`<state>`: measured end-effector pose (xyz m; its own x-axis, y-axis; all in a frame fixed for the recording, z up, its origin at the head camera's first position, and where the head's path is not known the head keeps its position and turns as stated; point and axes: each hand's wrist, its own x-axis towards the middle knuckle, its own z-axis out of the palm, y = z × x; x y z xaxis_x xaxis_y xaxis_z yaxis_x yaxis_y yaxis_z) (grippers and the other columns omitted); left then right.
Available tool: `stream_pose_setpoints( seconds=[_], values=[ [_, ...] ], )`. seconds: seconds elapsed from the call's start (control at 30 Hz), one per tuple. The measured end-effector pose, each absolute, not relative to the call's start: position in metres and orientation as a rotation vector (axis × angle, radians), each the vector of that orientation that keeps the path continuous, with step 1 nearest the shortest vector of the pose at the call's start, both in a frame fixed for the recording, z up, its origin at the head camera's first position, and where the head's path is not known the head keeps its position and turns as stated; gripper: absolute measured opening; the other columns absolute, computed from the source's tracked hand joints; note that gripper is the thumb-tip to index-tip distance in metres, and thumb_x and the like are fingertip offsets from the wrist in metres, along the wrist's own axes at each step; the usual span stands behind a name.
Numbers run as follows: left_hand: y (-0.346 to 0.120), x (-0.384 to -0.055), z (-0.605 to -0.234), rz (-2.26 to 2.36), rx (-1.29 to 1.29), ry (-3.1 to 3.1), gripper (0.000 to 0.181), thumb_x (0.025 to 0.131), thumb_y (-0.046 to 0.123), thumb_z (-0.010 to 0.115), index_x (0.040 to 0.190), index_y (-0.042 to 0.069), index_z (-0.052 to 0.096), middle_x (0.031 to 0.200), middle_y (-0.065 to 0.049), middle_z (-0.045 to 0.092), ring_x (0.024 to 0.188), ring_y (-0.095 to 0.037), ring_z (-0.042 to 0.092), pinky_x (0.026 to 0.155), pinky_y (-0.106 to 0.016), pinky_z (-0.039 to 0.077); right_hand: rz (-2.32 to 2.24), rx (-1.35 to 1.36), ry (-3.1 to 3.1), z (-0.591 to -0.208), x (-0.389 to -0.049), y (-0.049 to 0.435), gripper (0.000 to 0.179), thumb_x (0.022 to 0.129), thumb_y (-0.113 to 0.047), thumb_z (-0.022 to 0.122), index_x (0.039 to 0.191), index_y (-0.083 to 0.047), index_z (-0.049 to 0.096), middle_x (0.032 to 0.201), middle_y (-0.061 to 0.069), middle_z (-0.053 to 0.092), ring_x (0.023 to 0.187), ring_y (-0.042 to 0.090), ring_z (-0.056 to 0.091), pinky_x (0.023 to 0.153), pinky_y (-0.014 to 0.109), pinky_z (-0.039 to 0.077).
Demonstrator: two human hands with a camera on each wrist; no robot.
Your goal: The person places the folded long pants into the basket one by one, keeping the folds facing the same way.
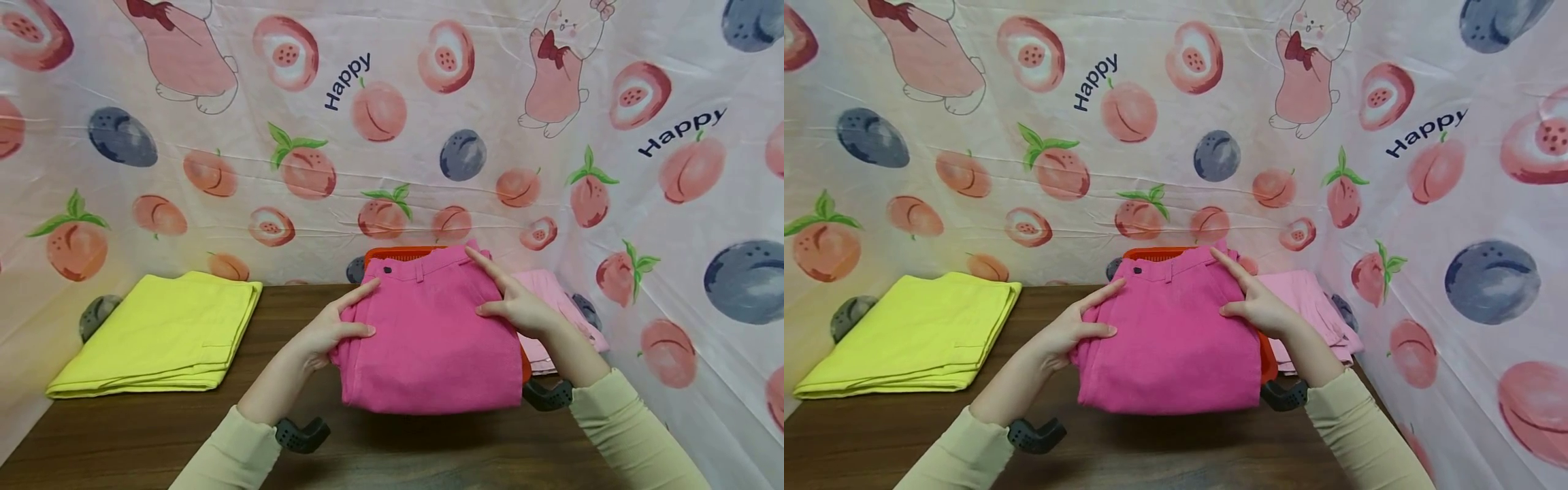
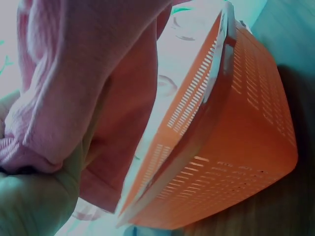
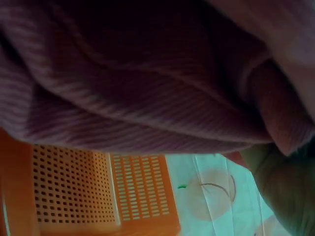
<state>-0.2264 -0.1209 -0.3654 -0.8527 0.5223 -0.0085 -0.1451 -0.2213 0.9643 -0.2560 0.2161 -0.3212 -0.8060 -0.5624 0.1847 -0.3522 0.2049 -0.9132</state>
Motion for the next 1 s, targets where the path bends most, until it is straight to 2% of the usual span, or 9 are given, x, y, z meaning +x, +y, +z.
stream_pose_setpoints(
  seconds=[0.2,0.33,0.43,0.53,0.63,0.8,1.0],
  values=[
    [-0.128,-0.236,-0.366,2.137,0.499,1.521,0.076,0.086,-0.007,0.061,0.150,0.023,0.035,0.146,-0.013,0.032,0.119,-0.025,0.048,0.085,-0.040,0.051,-1.694,-0.906,2.282,-0.324,-0.258,0.218,0.092,0.080,0.011,0.062,0.155,-0.020,0.019,0.157,0.003,0.012,0.137,0.025,0.020,0.103,0.025,0.027],
    [-0.128,-0.242,-0.360,2.098,0.586,1.609,0.075,0.084,-0.004,0.065,0.149,0.019,0.037,0.149,-0.009,0.032,0.119,-0.024,0.047,0.086,-0.037,0.050,-1.732,-0.941,2.255,-0.321,-0.258,0.218,0.090,0.079,0.012,0.062,0.154,-0.018,0.022,0.157,0.004,0.015,0.138,0.023,0.018,0.103,0.023,0.028],
    [-0.124,-0.243,-0.356,2.042,0.624,1.695,0.079,0.083,0.001,0.070,0.150,0.024,0.034,0.151,-0.006,0.028,0.123,-0.025,0.042,0.088,-0.037,0.049,-1.765,-0.958,2.234,-0.318,-0.257,0.217,0.088,0.079,0.011,0.062,0.153,-0.017,0.024,0.157,0.004,0.016,0.138,0.022,0.017,0.103,0.024,0.028],
    [-0.121,-0.243,-0.355,2.046,0.604,1.702,0.082,0.084,0.000,0.069,0.151,0.028,0.032,0.151,-0.007,0.024,0.127,-0.027,0.037,0.090,-0.038,0.047,-1.792,-0.947,2.226,-0.316,-0.257,0.215,0.086,0.080,0.011,0.062,0.153,-0.018,0.026,0.156,0.005,0.018,0.138,0.021,0.018,0.103,0.024,0.028],
    [-0.119,-0.242,-0.356,2.063,0.575,1.706,0.082,0.084,-0.001,0.068,0.151,0.029,0.032,0.150,-0.009,0.025,0.125,-0.028,0.039,0.089,-0.038,0.048,-1.817,-0.911,2.204,-0.315,-0.256,0.214,0.086,0.080,0.011,0.062,0.153,-0.019,0.027,0.156,0.004,0.018,0.137,0.021,0.020,0.103,0.025,0.029],
    [-0.116,-0.238,-0.353,2.125,0.520,1.698,0.081,0.083,-0.005,0.065,0.150,0.027,0.034,0.145,-0.013,0.031,0.115,-0.027,0.050,0.084,-0.038,0.051,-1.911,-0.826,2.090,-0.316,-0.256,0.215,0.080,0.084,0.010,0.058,0.153,-0.018,0.028,0.155,0.005,0.019,0.134,0.023,0.027,0.101,0.027,0.034],
    [-0.108,-0.233,-0.345,2.289,0.461,1.684,0.078,0.083,-0.007,0.062,0.148,0.028,0.039,0.146,-0.009,0.030,0.120,-0.026,0.043,0.086,-0.032,0.049,-1.934,-0.749,1.897,-0.316,-0.254,0.224,0.073,0.090,0.006,0.051,0.153,-0.020,0.026,0.155,0.007,0.014,0.131,0.024,0.029,0.097,0.032,0.041]
  ],
)
